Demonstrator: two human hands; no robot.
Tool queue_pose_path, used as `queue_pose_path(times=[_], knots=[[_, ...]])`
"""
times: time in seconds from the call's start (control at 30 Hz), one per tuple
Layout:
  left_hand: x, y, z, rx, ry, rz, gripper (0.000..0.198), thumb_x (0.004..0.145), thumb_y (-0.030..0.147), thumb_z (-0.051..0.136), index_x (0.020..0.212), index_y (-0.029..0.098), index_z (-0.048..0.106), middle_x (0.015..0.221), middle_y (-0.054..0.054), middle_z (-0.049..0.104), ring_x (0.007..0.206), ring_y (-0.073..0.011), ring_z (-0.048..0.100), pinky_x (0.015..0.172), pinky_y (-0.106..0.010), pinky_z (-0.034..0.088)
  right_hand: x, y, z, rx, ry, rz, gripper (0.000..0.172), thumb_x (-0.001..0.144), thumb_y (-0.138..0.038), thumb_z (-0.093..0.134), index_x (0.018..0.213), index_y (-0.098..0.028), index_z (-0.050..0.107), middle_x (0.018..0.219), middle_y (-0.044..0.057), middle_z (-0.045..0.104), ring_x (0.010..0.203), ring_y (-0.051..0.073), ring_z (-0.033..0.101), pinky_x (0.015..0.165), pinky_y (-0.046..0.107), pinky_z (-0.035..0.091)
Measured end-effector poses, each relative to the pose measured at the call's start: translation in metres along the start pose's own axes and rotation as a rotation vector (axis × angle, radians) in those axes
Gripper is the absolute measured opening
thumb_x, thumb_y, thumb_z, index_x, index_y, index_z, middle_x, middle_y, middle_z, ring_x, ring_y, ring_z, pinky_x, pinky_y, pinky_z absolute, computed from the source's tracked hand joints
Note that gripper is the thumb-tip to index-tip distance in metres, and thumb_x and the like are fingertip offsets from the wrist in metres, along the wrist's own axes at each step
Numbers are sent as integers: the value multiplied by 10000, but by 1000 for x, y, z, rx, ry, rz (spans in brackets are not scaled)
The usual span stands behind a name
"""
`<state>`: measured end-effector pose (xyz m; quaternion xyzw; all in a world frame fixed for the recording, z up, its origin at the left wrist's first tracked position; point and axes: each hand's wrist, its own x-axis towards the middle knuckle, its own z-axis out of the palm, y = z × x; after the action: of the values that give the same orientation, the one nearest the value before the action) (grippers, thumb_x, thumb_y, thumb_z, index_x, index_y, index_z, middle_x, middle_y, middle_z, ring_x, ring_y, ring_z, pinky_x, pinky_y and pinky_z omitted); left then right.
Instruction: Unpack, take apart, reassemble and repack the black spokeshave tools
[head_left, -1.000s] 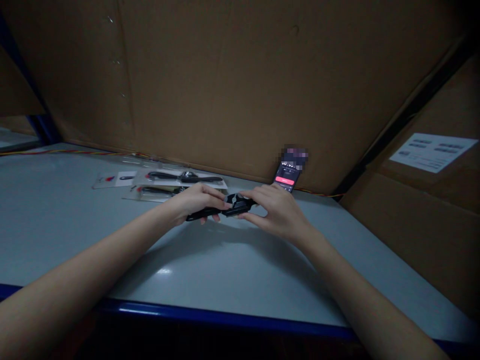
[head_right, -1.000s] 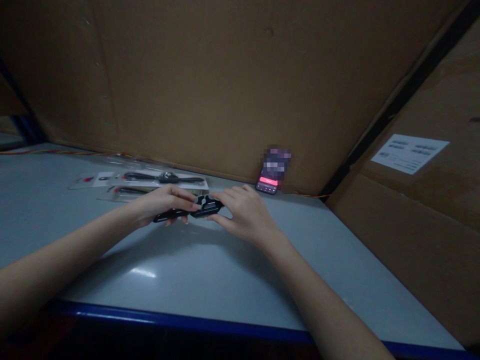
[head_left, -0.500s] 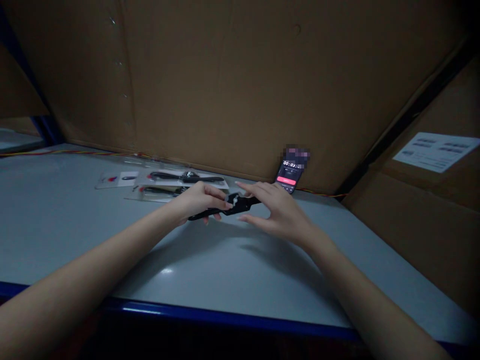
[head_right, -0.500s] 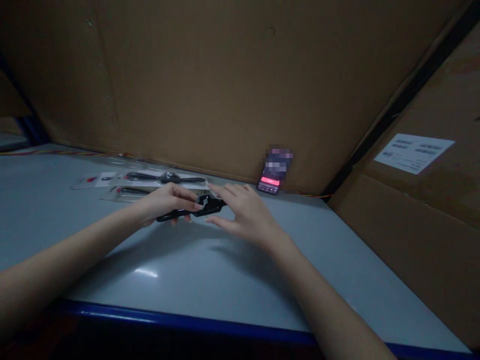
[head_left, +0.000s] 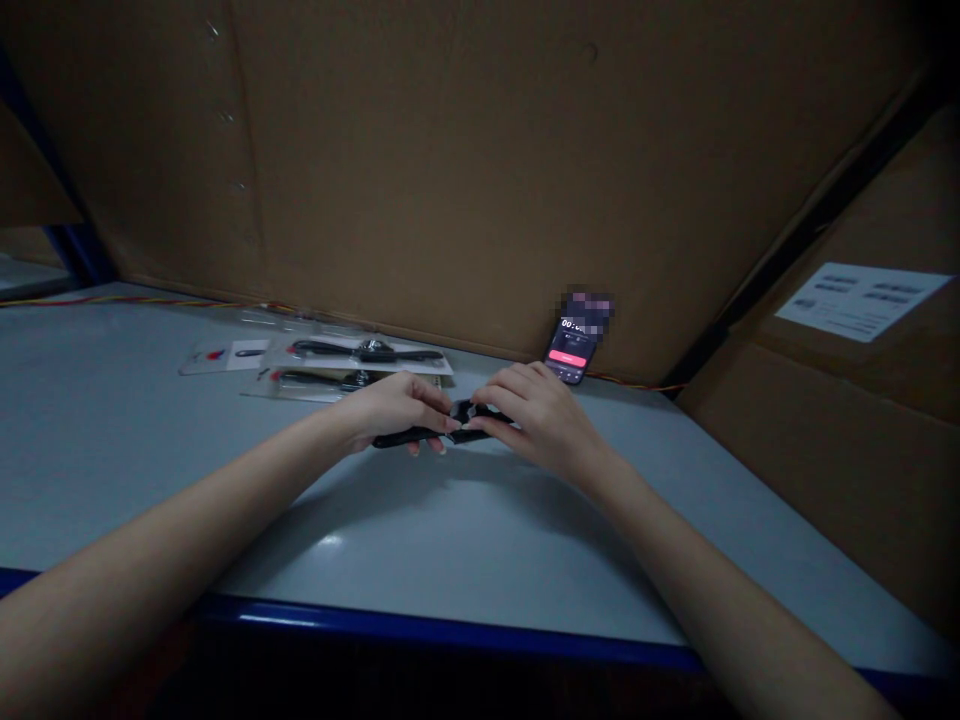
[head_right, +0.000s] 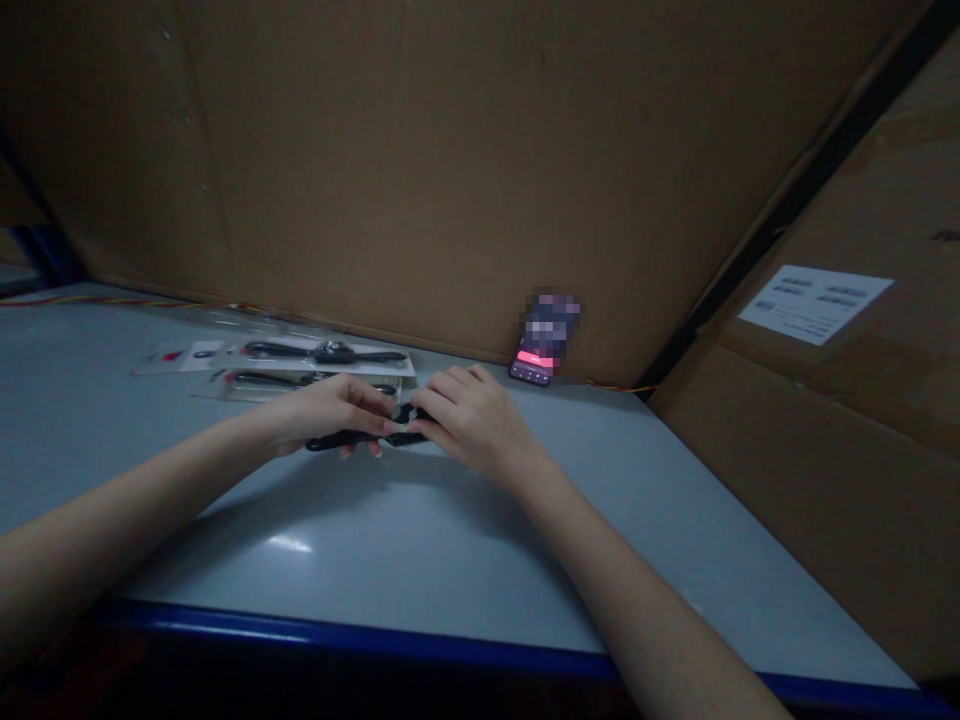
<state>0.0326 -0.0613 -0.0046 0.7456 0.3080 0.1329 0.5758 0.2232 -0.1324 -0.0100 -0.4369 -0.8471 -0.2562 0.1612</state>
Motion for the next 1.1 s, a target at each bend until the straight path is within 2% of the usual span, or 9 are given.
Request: queue_pose_path(times=[0.13,0.3,0.47,0.6,0.73,0.9,1.1], knots=[[1,-1,0,-26,-22,7,133,661,249,659,720,129,658,620,-20,598,556,-106,576,403,-164,357,1,-2,3,-96,-19,-7,255,901,-366,401,858,-190,581,789,43,590,773,180,466,677,299,286],[1,-2,4,-49,22,-1,169,646,252,664,750,119,667,653,-20,605,565,-110,579,407,-177,349,5,-11,8,-199,-17,-3,269,911,-334,382,760,-202,561,724,36,562,728,183,426,646,309,250],[1,1,2,-51,42,23,217,654,237,634,830,115,674,723,-48,648,617,-129,592,431,-189,385,4,-6,3,-95,49,106,253,890,-372,424,756,-195,545,753,31,578,752,178,451,663,305,263],[-1,5,-3,-113,47,42,234,671,215,564,844,100,670,775,-79,668,615,-157,610,410,-208,405,-3,6,-7,86,135,160,350,780,-513,543,904,-186,560,916,49,612,847,189,498,737,305,305],[-2,8,-7,-95,88,79,228,668,209,529,806,87,664,741,-78,659,583,-163,607,370,-206,380,-6,5,-7,47,79,107,511,748,-562,551,1075,-168,549,1048,84,615,928,218,523,779,330,316],[-2,6,-8,-60,110,83,186,680,215,533,750,91,652,693,-62,634,560,-145,591,368,-193,372,-5,-6,3,-78,9,106,474,839,-473,478,1139,-111,538,980,107,649,887,220,559,755,337,338],[0,5,-9,-80,146,14,189,649,204,559,766,90,653,687,-62,633,554,-138,584,371,-191,359,-4,-12,6,-117,-18,148,460,858,-440,460,1142,-88,543,993,126,647,906,227,559,771,341,360]])
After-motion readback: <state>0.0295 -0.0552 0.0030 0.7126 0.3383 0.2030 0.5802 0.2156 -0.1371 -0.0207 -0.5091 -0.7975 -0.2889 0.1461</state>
